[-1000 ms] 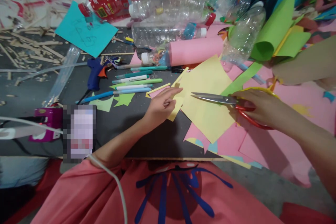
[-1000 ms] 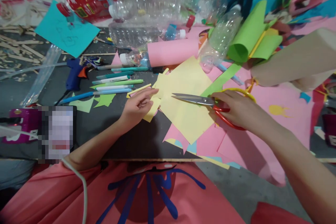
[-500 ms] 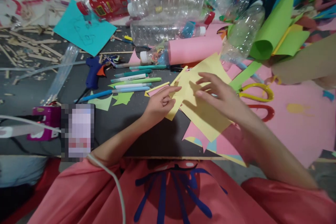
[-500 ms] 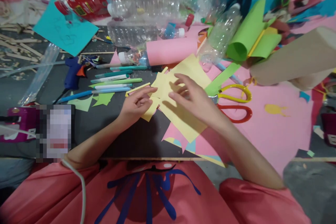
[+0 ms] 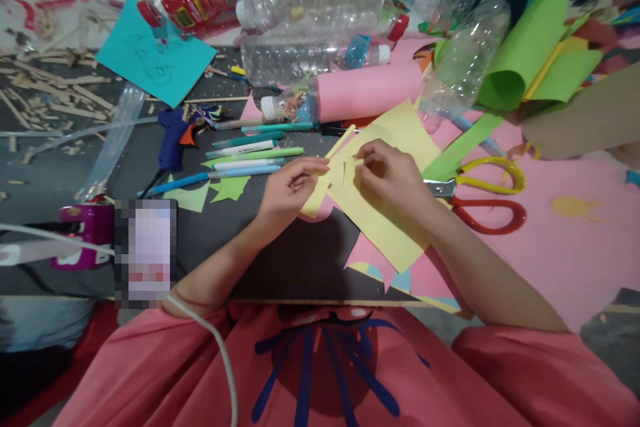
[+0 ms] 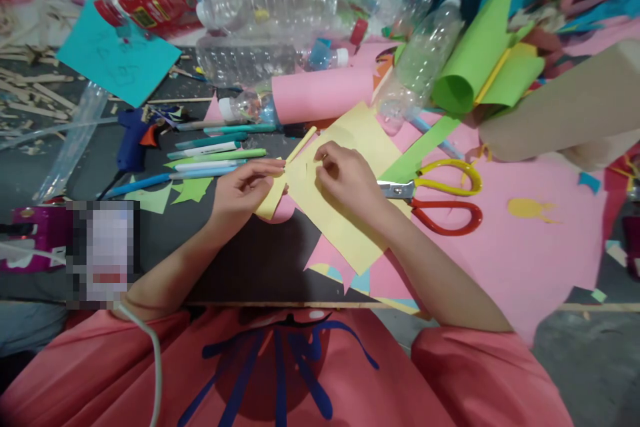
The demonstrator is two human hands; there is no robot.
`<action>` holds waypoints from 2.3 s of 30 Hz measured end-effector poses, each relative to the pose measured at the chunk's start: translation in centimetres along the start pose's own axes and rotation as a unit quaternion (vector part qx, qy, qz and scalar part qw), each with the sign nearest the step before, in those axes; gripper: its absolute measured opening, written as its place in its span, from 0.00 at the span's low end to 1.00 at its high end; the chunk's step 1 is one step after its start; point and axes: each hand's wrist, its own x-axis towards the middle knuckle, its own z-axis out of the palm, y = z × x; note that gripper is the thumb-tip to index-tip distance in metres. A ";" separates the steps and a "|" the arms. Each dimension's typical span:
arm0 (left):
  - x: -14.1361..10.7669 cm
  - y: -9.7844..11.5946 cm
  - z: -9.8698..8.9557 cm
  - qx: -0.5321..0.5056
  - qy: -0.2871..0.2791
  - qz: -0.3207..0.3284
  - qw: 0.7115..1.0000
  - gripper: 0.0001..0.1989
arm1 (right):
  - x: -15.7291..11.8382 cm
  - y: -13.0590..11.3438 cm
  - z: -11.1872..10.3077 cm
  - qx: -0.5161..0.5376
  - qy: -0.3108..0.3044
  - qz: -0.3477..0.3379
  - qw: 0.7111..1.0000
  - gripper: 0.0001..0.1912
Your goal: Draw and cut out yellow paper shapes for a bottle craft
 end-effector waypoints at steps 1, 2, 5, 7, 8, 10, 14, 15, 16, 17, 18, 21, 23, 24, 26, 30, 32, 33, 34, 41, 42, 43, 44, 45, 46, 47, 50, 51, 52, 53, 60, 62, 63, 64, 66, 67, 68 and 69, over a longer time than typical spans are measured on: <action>0.0 0.0 0.0 -0.001 0.001 0.001 1.000 0.08 | 0.1 0.1 -0.1 -0.002 -0.010 -0.003 1.000 0.05; 0.0 0.0 0.0 0.002 0.000 0.000 1.000 0.08 | 0.1 0.2 -0.3 -0.001 -0.016 -0.006 1.000 0.05; -0.1 -0.1 0.2 0.008 0.000 0.004 1.000 0.07 | 0.2 0.7 -0.9 0.017 -0.023 -0.002 1.000 0.04; -0.1 -0.1 0.2 0.010 -0.002 0.016 1.000 0.07 | 0.2 1.1 -1.3 0.050 -0.046 0.017 0.998 0.03; -0.1 -0.2 0.2 0.012 -0.003 0.023 1.000 0.07 | 0.2 1.3 -1.5 0.069 -0.063 0.029 0.995 0.03; -0.1 -0.3 0.2 0.019 -0.005 0.032 0.999 0.08 | 0.3 1.6 -1.9 0.083 -0.085 0.043 0.992 0.03; 0.1 -0.6 0.1 0.046 -0.006 0.059 0.997 0.09 | 0.5 2.0 -2.9 0.003 -0.075 0.004 0.997 0.04; 0.2 -0.6 0.0 0.056 -0.007 0.067 0.996 0.09 | 0.6 2.1 -3.1 -0.021 -0.069 -0.013 0.997 0.04; 0.2 -0.7 0.0 0.067 -0.010 0.076 0.995 0.09 | 0.6 2.0 -3.3 -0.040 -0.061 -0.029 0.997 0.03; 0.2 -0.8 -0.1 0.077 -0.011 0.085 0.993 0.10 | 0.6 1.9 -3.5 -0.056 -0.050 -0.042 0.996 0.03; 0.3 -0.8 -0.1 0.087 -0.012 0.094 0.992 0.10 | 0.6 1.8 -3.6 -0.067 -0.032 -0.051 0.996 0.04; 0.4 -1.0 -0.3 0.116 -0.020 0.112 0.987 0.11 | 0.9 1.0 -3.5 -0.080 0.020 -0.073 0.994 0.08; 0.4 -1.0 -0.3 0.138 -0.032 0.107 0.984 0.12 | 1.3 0.3 -3.0 -0.095 0.031 -0.102 0.990 0.11; 0.4 -1.1 -0.3 0.148 -0.041 0.103 0.983 0.12 | 1.7 0.0 -2.7 -0.112 0.029 -0.117 0.986 0.12; 0.4 -1.2 -0.2 0.164 -0.061 0.098 0.980 0.14 | 2.6 -0.6 -2.0 -0.174 0.020 -0.129 0.976 0.14; 0.2 -1.7 0.1 0.203 -0.086 0.095 0.971 0.21 | 4.4 -1.4 -0.7 -0.325 0.005 -0.071 0.943 0.16; 0.2 -1.8 0.1 0.234 -0.098 0.096 0.963 0.24 | 4.9 -1.8 -0.4 -0.364 -0.003 -0.054 0.930 0.16; 0.1 -1.8 0.1 0.251 -0.105 0.101 0.957 0.25 | 5.1 -2.0 -0.4 -0.376 -0.007 -0.053 0.925 0.16; 0.1 -1.7 0.1 0.268 -0.116 0.108 0.950 0.25 | 5.2 -2.2 -0.4 -0.385 -0.012 -0.055 0.921 0.16; 0.0 -1.3 0.1 0.337 -0.184 0.118 0.916 0.25 | 5.0 -1.9 0.0 -0.409 -0.008 -0.090 0.908 0.17; -0.1 -1.4 0.1 0.339 -0.186 0.117 0.915 0.25 | 5.0 -1.6 -0.1 -0.398 0.004 -0.103 0.911 0.17; -0.1 -1.4 0.2 0.339 -0.187 0.117 0.915 0.25 | 5.1 -1.3 -0.1 -0.385 0.019 -0.115 0.916 0.16; -0.1 -1.5 0.2 0.339 -0.189 0.116 0.914 0.25 | 5.2 -1.1 -0.3 -0.369 0.036 -0.124 0.920 0.16; -0.1 -1.6 0.2 0.340 -0.192 0.116 0.913 0.25 | 5.2 -0.9 -0.4 -0.353 0.053 -0.131 0.925 0.16; -0.1 -1.6 0.2 0.341 -0.193 0.115 0.913 0.24 | 5.3 -0.8 -0.6 -0.339 0.068 -0.133 0.929 0.15; -0.1 -1.6 0.2 0.342 -0.194 0.115 0.912 0.24 | 5.4 -0.8 -0.7 -0.327 0.078 -0.132 0.932 0.15; -0.1 -1.6 0.2 0.347 -0.193 0.115 0.910 0.24 | 5.5 -1.0 -0.9 -0.320 0.080 -0.118 0.937 0.14; -0.1 -1.6 0.2 0.348 -0.193 0.115 0.910 0.24 | 5.5 -1.1 -1.0 -0.325 0.073 -0.113 0.936 0.14; -0.1 -1.6 0.2 0.349 -0.193 0.116 0.910 0.24 | 5.5 -1.3 -0.9 -0.332 0.063 -0.110 0.935 0.14; -0.1 -1.6 0.2 0.350 -0.193 0.117 0.909 0.24 | 5.5 -1.5 -0.9 -0.339 0.052 -0.109 0.933 0.14; -0.1 -1.5 0.0 0.356 -0.181 0.118 0.909 0.23 | 5.1 -4.3 -2.1 -0.381 0.011 -0.032 0.924 0.20; -0.1 -1.4 -0.1 0.354 -0.176 0.120 0.911 0.23 | 4.8 -4.9 -2.9 -0.369 0.012 -0.031 0.929 0.20; -0.1 -1.3 -0.1 0.353 -0.175 0.123 0.911 0.23 | 4.6 -5.1 -3.4 -0.353 0.026 -0.033 0.935 0.18; -0.1 -1.2 -0.1 0.353 -0.173 0.126 0.911 0.23 | 4.4 -5.1 -3.8 -0.325 0.051 -0.046 0.943 0.16; -0.1 -1.2 -0.2 0.355 -0.167 0.130 0.911 0.22 | 3.8 -4.8 -4.5 -0.226 0.132 -0.089 0.961 0.08; 0.0 -1.2 -0.2 0.359 -0.160 0.131 0.910 0.21 | 3.5 -4.5 -4.7 -0.154 0.171 -0.110 0.967 0.05; 0.0 -1.2 -0.3 0.363 -0.152 0.132 0.910 0.20 | 3.1 -4.2 -4.8 -0.074 0.201 -0.116 0.970 0.05; 0.1 -1.1 -0.4 0.370 -0.143 0.134 0.908 0.20 | 2.6 -4.0 -4.7 0.009 0.219 -0.111 0.969 0.06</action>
